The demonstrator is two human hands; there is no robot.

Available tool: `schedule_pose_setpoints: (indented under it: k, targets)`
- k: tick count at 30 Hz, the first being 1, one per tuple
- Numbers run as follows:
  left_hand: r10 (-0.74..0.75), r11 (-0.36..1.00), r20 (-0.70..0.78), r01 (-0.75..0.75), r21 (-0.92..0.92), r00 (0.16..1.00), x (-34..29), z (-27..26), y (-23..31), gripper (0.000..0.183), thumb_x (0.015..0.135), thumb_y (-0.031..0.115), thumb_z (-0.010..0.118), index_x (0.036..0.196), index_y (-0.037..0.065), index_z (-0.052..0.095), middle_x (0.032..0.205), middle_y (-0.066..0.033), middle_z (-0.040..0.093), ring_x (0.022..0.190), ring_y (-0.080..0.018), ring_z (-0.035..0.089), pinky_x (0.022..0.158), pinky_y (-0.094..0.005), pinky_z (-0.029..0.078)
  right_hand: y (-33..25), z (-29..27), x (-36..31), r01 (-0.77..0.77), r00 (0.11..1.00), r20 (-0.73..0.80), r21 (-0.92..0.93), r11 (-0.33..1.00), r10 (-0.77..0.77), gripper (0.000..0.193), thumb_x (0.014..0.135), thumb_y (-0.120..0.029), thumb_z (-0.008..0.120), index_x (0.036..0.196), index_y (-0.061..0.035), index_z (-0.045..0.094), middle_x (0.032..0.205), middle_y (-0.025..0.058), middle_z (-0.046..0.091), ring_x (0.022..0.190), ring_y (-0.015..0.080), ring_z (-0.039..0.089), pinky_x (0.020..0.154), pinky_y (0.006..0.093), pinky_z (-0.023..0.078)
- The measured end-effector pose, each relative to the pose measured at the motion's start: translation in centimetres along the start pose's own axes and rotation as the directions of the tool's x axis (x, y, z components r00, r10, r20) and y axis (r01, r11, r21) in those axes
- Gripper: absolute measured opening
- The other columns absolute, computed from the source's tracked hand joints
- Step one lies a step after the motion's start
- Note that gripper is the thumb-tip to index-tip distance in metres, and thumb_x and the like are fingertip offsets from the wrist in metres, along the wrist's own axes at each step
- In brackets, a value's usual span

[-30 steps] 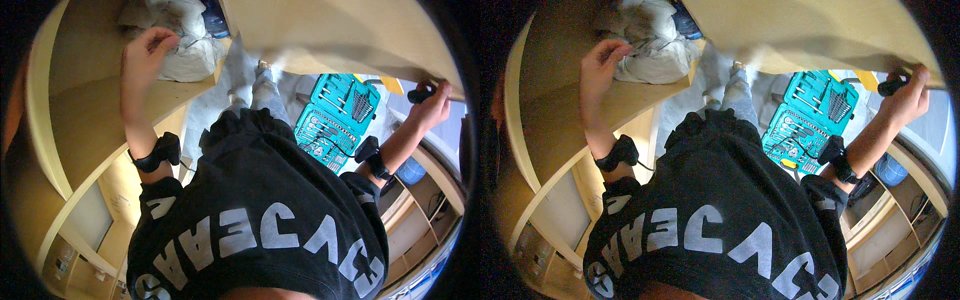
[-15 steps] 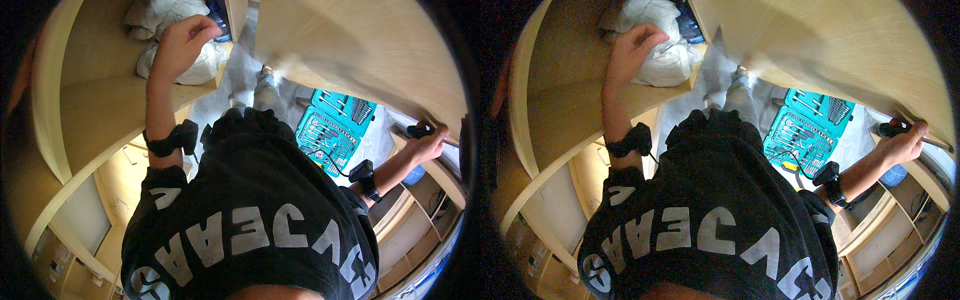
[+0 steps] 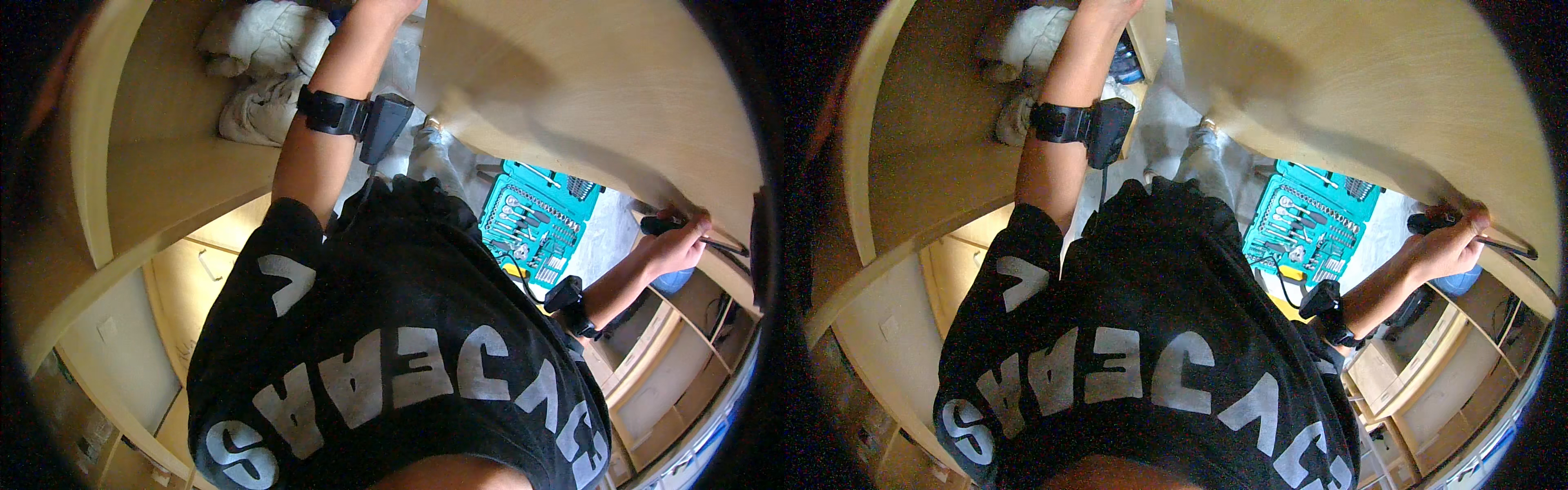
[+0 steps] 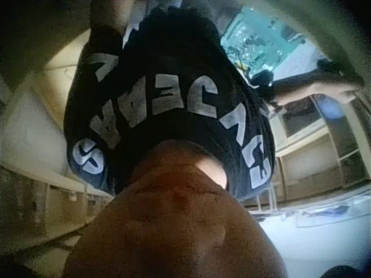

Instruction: The person removes a cabinet door, carries it across the room, and reattaches it to a different cabinet using a screwdriver. They align the door and tighten the hinge screws to secure it in place.

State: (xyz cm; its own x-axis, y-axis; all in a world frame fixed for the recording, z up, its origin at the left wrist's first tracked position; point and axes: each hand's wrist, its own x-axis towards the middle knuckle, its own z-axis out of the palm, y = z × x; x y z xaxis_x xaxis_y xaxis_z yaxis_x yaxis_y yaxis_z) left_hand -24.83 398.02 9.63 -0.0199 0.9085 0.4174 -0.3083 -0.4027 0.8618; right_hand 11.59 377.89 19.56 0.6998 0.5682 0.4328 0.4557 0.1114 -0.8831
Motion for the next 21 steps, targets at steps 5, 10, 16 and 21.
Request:
schedule_pose_setpoints:
  k: [5,10,16,21]
  targets:
    - [-0.043,0.988,0.064,0.052,-0.146,0.997,2.3,1.6,-1.9,0.018,0.094,0.023,0.062,0.088,0.006,0.063,0.088,0.0015,0.062,0.083,-0.0062,0.051,0.079,-0.0194,0.038,-0.3,0.0,-0.7,-0.025,0.999,-0.046,-0.056,0.998,0.022,0.04,0.094,-0.039,0.057,0.079,-0.0012,0.061,0.066,0.0076,0.061,0.046,0.0129,0.05,0.04,0.0236,0.04]
    - [-0.035,0.977,0.127,0.06,-0.203,0.991,4.1,2.4,-3.7,0.015,0.093,0.021,0.063,0.088,0.007,0.063,0.088,0.0015,0.063,0.083,-0.0064,0.052,0.078,-0.0198,0.039,-0.6,-0.1,-1.4,-0.114,0.987,-0.126,-0.096,0.989,0.101,0.043,0.094,-0.038,0.055,0.073,-0.0016,0.061,0.064,0.0079,0.062,0.044,0.0125,0.049,0.038,0.0229,0.038]
    - [-0.045,0.973,0.201,0.089,-0.214,0.979,4.8,2.7,-4.6,0.014,0.092,0.02,0.064,0.088,0.007,0.063,0.088,0.0017,0.063,0.082,-0.0065,0.053,0.079,-0.0207,0.039,0.0,-0.6,-1.2,-0.046,0.988,-0.149,-0.099,0.994,0.031,0.043,0.095,-0.04,0.055,0.075,-0.0019,0.059,0.062,0.0078,0.059,0.044,0.0133,0.05,0.039,0.024,0.039]
    - [-0.061,0.971,0.203,0.105,-0.215,0.977,5.9,3.6,-5.5,0.013,0.092,0.018,0.064,0.087,0.006,0.063,0.088,0.0013,0.063,0.083,-0.0077,0.054,0.079,-0.0212,0.04,0.1,-0.5,-1.3,-0.111,0.986,-0.135,-0.068,0.992,0.101,0.04,0.095,-0.039,0.056,0.078,-0.0025,0.059,0.063,0.0069,0.059,0.044,0.0129,0.05,0.038,0.0242,0.038]
